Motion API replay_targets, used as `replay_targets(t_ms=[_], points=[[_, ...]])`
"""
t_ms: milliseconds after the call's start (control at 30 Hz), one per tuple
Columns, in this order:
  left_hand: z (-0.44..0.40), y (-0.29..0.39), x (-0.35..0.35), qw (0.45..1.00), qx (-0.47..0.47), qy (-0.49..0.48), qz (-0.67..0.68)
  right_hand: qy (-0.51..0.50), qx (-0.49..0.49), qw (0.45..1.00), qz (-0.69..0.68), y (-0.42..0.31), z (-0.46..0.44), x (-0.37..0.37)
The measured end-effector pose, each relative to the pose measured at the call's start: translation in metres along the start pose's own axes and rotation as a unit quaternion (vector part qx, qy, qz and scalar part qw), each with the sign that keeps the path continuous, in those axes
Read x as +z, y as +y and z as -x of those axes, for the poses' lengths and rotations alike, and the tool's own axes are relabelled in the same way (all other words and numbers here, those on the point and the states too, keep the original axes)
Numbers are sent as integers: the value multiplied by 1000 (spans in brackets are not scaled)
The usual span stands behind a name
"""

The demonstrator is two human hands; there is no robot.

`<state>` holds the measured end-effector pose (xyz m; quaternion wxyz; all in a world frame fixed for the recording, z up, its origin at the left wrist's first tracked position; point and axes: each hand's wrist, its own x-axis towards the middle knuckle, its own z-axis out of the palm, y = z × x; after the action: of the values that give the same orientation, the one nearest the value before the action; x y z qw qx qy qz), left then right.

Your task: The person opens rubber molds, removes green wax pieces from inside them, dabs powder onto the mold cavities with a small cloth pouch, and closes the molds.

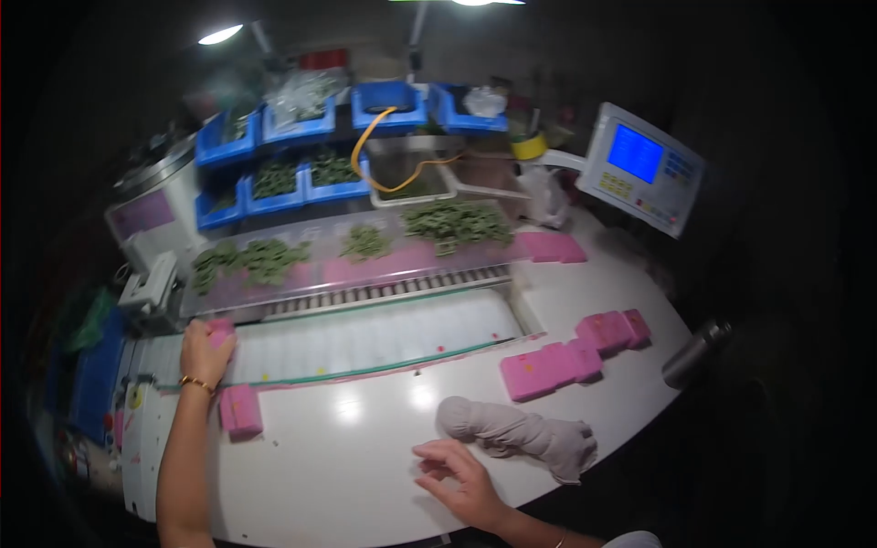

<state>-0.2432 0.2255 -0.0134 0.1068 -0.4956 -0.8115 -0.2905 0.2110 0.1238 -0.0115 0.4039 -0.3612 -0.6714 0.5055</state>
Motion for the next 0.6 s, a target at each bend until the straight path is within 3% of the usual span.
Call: replay_targets(t_ms=[33,100,233,300,467,533,600], points=[[0,6,-10,998,-35,-55,9,0,-10,1000,3,1,0,0],[8,15,-23,998,-4,-55,-32,-10,-23,1000,-2,4,0,1],[55,48,-53,998,50,-11,22,-14,-24,1000,9,8,3,3],[80,57,-64,995,49,-85,28,-17,-29,999,17,9,3,3],[115,62,-65,986,24,-167,-12,-29,-52,997,47,-9,0,-5],[117,49,-53,990,36,-136,16,-4,-167,967,193,-22,-5,-19],[115,45,-53,988,58,-139,28,26,-208,952,223,-31,-10,-32]])
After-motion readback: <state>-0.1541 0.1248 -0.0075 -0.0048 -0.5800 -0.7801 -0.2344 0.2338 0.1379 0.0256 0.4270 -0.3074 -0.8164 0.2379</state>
